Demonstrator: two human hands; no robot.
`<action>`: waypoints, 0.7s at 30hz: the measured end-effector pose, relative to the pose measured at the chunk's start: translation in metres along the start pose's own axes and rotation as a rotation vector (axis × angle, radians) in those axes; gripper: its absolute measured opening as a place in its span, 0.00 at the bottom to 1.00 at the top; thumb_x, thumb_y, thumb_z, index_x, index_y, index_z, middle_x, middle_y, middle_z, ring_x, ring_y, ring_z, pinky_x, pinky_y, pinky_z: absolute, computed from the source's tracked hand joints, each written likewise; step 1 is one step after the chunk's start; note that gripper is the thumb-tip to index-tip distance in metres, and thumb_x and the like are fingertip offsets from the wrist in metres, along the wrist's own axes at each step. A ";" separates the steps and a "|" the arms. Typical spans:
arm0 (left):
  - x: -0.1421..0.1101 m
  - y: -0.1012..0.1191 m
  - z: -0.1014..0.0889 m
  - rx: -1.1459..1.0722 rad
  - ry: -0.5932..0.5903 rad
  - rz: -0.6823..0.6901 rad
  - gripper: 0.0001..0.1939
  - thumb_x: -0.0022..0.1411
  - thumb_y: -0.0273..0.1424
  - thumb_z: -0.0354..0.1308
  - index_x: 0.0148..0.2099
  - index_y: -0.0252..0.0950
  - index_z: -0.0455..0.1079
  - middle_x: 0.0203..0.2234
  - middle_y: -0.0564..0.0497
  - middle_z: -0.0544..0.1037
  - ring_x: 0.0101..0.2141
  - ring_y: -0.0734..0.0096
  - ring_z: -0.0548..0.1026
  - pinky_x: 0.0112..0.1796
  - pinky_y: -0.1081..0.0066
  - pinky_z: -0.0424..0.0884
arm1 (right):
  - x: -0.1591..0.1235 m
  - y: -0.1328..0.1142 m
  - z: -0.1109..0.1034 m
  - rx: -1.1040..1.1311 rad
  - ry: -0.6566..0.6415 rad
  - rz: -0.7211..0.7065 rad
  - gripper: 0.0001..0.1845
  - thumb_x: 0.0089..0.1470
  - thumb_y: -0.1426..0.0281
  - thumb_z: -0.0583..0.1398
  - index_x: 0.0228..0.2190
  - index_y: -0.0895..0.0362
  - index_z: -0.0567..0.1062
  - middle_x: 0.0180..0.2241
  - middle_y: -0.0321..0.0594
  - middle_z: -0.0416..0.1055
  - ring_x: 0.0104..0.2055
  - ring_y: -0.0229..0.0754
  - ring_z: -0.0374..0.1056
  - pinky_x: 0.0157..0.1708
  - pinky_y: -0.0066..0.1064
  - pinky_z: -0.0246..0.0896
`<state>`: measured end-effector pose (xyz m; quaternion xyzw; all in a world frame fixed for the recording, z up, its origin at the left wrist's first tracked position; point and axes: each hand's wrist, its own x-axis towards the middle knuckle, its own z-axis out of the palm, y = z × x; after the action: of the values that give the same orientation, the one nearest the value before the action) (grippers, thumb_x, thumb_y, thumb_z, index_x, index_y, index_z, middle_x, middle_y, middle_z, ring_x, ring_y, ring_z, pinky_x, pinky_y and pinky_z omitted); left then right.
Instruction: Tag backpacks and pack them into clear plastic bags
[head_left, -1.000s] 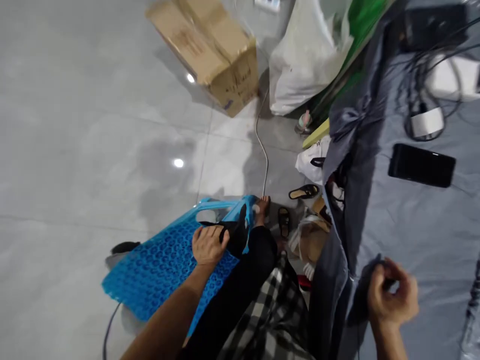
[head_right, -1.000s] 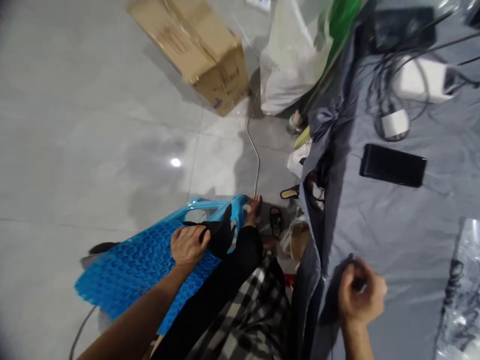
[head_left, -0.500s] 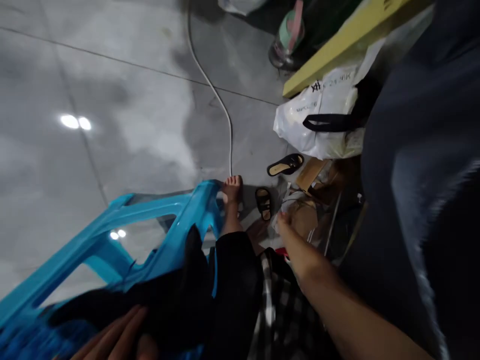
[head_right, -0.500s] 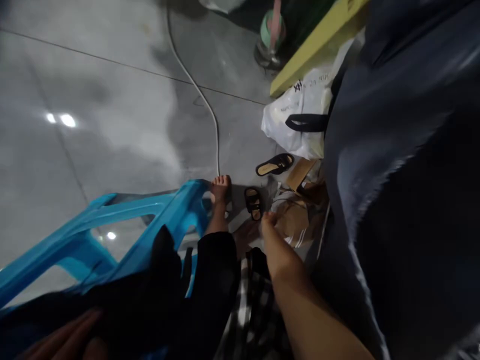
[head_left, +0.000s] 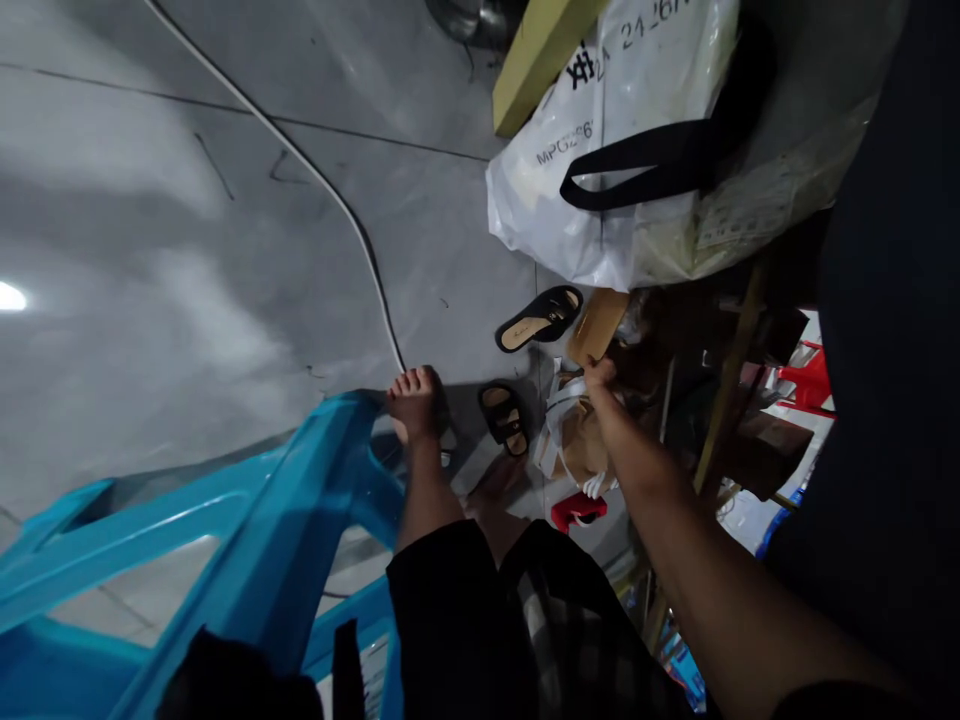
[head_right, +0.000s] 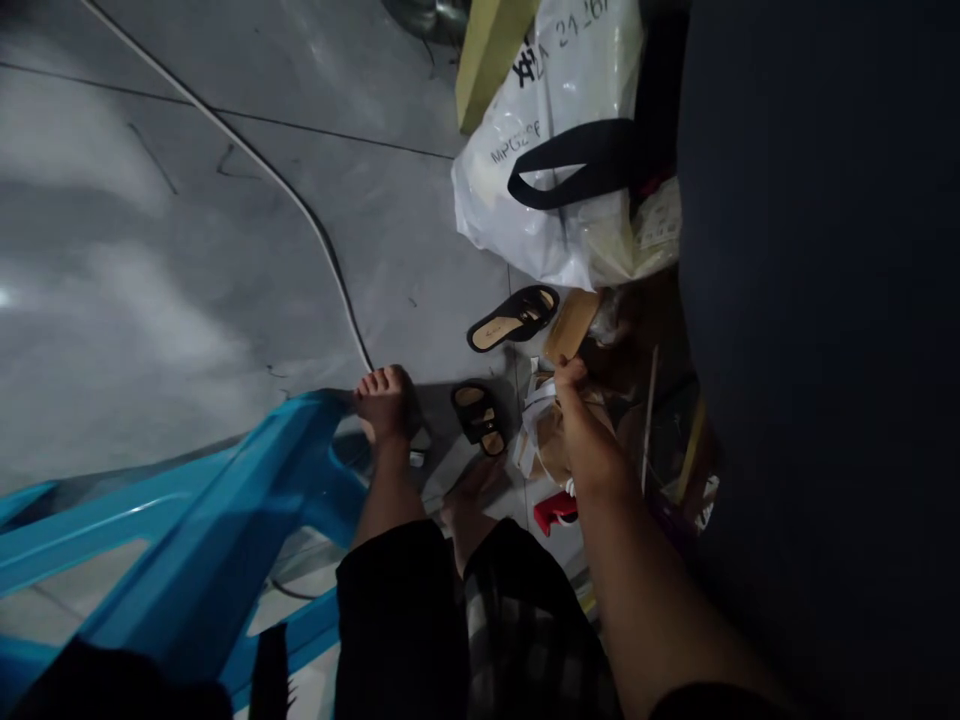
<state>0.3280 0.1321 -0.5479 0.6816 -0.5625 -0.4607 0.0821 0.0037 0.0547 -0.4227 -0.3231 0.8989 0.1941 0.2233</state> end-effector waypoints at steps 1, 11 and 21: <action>0.001 -0.001 0.002 -0.004 -0.003 -0.011 0.24 0.72 0.42 0.34 0.48 0.33 0.66 0.41 0.53 0.80 0.40 0.68 0.68 0.48 0.59 0.62 | 0.000 -0.004 0.000 -0.016 0.010 0.037 0.16 0.65 0.63 0.60 0.49 0.61 0.73 0.48 0.45 0.73 0.47 0.45 0.72 0.47 0.42 0.70; 0.004 0.001 0.030 0.113 -0.051 -0.242 0.27 0.64 0.37 0.39 0.64 0.45 0.60 0.58 0.38 0.71 0.58 0.47 0.65 0.54 0.41 0.55 | -0.045 -0.102 0.017 -0.026 0.005 -0.014 0.13 0.64 0.66 0.57 0.43 0.63 0.74 0.39 0.54 0.78 0.44 0.49 0.76 0.41 0.32 0.67; 0.001 -0.004 0.036 0.137 0.003 -0.182 0.33 0.61 0.38 0.41 0.67 0.36 0.57 0.59 0.31 0.70 0.58 0.40 0.64 0.52 0.36 0.56 | -0.095 -0.186 0.041 0.108 -0.186 -0.214 0.22 0.64 0.68 0.56 0.52 0.72 0.64 0.43 0.60 0.76 0.46 0.53 0.76 0.44 0.34 0.70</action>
<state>0.3052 0.1472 -0.5713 0.7345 -0.5283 -0.4258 -0.0059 0.2051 -0.0112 -0.4442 -0.3851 0.8440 0.1495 0.3420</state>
